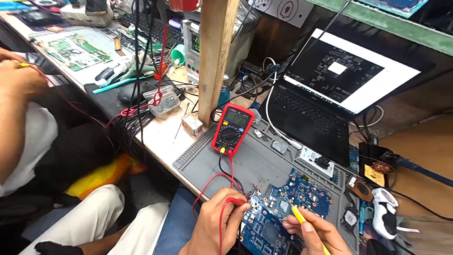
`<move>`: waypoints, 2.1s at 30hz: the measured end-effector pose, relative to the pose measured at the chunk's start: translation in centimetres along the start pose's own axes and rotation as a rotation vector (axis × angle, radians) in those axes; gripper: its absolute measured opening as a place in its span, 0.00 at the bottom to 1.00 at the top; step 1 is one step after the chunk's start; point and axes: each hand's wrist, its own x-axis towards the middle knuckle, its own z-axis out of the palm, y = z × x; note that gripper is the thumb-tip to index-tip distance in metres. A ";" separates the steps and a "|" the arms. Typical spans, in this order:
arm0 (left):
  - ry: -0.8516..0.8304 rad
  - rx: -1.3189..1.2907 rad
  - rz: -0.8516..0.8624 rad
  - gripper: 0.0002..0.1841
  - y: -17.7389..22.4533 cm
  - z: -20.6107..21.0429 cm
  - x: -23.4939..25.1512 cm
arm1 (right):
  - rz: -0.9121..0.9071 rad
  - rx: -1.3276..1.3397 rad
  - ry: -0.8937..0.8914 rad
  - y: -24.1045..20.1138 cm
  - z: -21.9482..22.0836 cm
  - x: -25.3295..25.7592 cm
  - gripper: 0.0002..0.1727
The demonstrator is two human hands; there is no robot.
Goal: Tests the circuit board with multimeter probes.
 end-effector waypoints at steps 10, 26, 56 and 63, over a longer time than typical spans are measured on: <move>-0.001 0.021 -0.009 0.07 0.1 -0.4 0.2 | -0.131 0.012 0.217 -1.5 -4.6 -0.5 0.22; -0.002 0.016 -0.043 0.07 0.3 -0.5 0.1 | 0.085 -0.028 -0.131 -1.9 -1.3 -1.1 0.12; -0.146 -0.092 -0.127 0.09 1.2 -2.1 -0.4 | 0.121 -0.158 -0.248 -0.2 -0.3 -1.0 0.12; -0.175 -0.078 -0.103 0.08 1.3 -2.6 -0.4 | 0.113 -0.189 -0.271 -0.1 -0.2 -1.1 0.11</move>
